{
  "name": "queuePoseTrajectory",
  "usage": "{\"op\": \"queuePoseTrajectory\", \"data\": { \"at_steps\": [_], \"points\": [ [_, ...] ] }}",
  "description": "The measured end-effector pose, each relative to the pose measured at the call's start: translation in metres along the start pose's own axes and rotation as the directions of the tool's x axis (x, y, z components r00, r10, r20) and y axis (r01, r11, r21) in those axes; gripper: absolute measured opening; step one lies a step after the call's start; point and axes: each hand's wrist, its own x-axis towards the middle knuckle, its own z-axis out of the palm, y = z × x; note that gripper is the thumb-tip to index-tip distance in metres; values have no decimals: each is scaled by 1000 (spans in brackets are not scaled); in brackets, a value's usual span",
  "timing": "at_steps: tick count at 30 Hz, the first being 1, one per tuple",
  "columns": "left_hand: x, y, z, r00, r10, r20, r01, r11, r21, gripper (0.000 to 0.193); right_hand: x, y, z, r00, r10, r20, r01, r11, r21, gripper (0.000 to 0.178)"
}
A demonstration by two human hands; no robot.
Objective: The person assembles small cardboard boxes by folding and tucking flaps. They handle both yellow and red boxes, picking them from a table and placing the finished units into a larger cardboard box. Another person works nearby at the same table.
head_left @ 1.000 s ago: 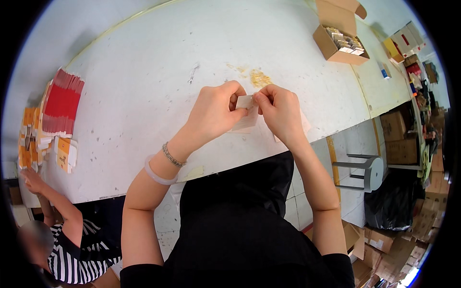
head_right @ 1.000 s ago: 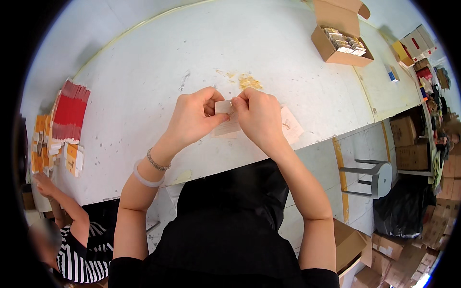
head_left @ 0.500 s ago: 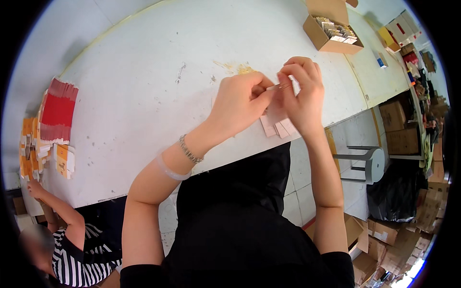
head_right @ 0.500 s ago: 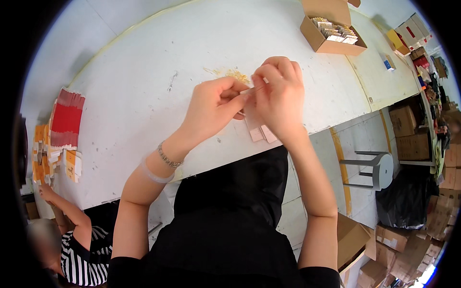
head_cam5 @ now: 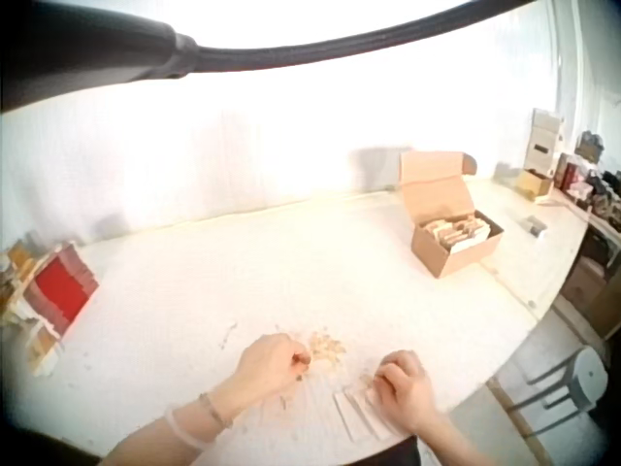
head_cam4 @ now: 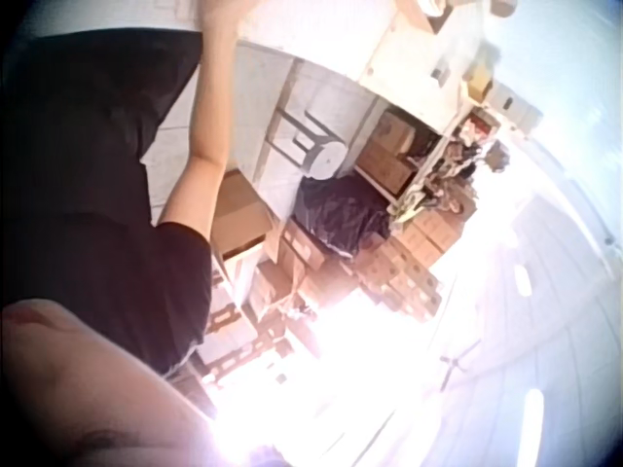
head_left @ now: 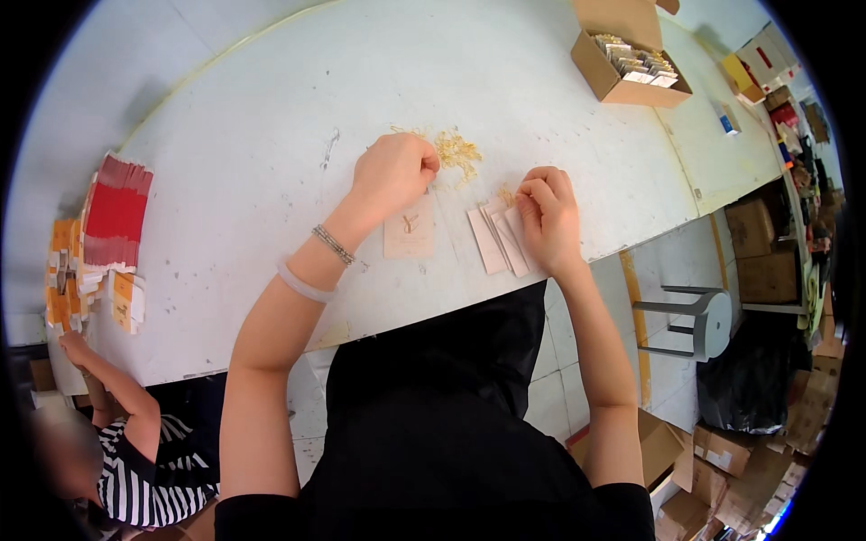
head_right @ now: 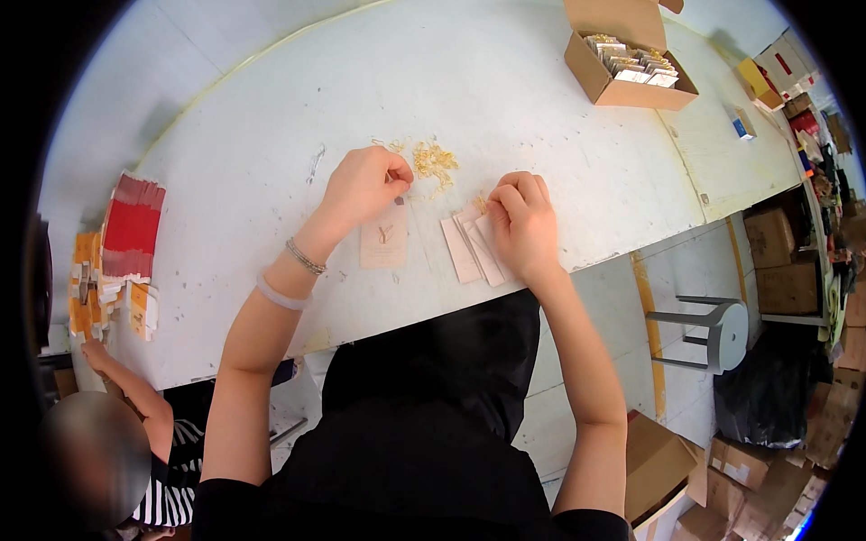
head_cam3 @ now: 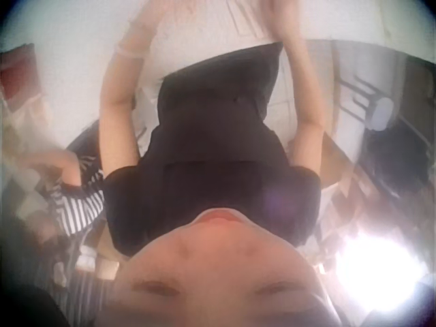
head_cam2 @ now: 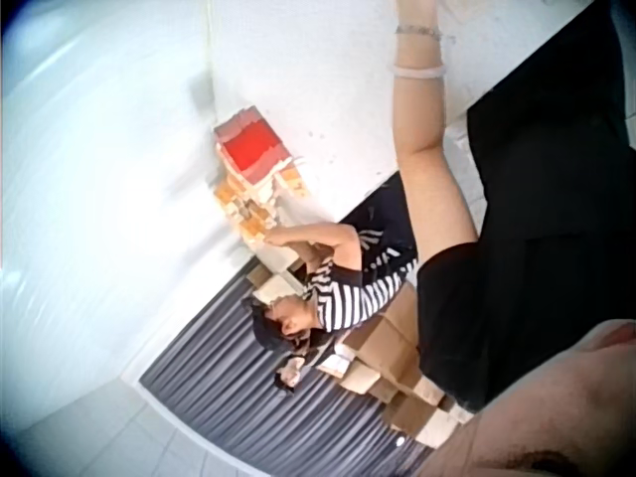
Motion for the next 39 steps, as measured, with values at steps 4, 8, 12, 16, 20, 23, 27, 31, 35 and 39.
{"op": "queuePoseTrajectory", "data": {
  "at_steps": [4, 8, 12, 16, 20, 23, 27, 31, 35, 39],
  "points": [
    [-2, 4, 5, 1000, 22, -11, -22, 999, 30, 9, 0, 2, 1, 1000, -8, 23, 8, 1000, 2, 7],
    [-3, 2, 9, 996, 83, 34, -84, 995, 54, 4, 0, 0, 4, 1000, -5, -5, 4, 1000, -21, 10],
    [-11, 0, 25, 975, 210, -69, -190, 957, 220, 2, 0, 1, 6, 999, 42, 12, -41, 999, -30, 8],
    [-20, 10, 21, 974, 205, -97, -186, 967, 174, 2, 2, -2, 2, 980, 195, 33, -197, 977, 82, 9],
    [-35, 18, 3, 944, 268, -189, -299, 941, -160, 7, 15, -13, -8, 986, 167, -12, -166, 984, 70, 9],
    [-43, 21, -1, 829, 426, -362, -506, 846, -165, 15, 25, -48, -5, 946, 297, 129, -323, 902, 287, 11],
    [-58, 27, -15, 869, 377, -322, -450, 872, -194, 17, 35, -82, 4, 831, 394, 391, -553, 656, 514, 10],
    [-67, 21, -23, 881, 310, -358, -420, 861, -286, 21, 47, -98, 3, 760, 422, 494, -646, 406, 646, 5],
    [-69, 18, -23, 837, 280, -469, -475, 799, -370, 23, 51, -101, 2, 715, 418, 560, -689, 293, 662, 3],
    [-72, 17, -27, 859, 239, -453, -448, 779, -438, 23, 53, -103, 3, 715, 406, 570, -692, 289, 662, 2]
  ]
}}
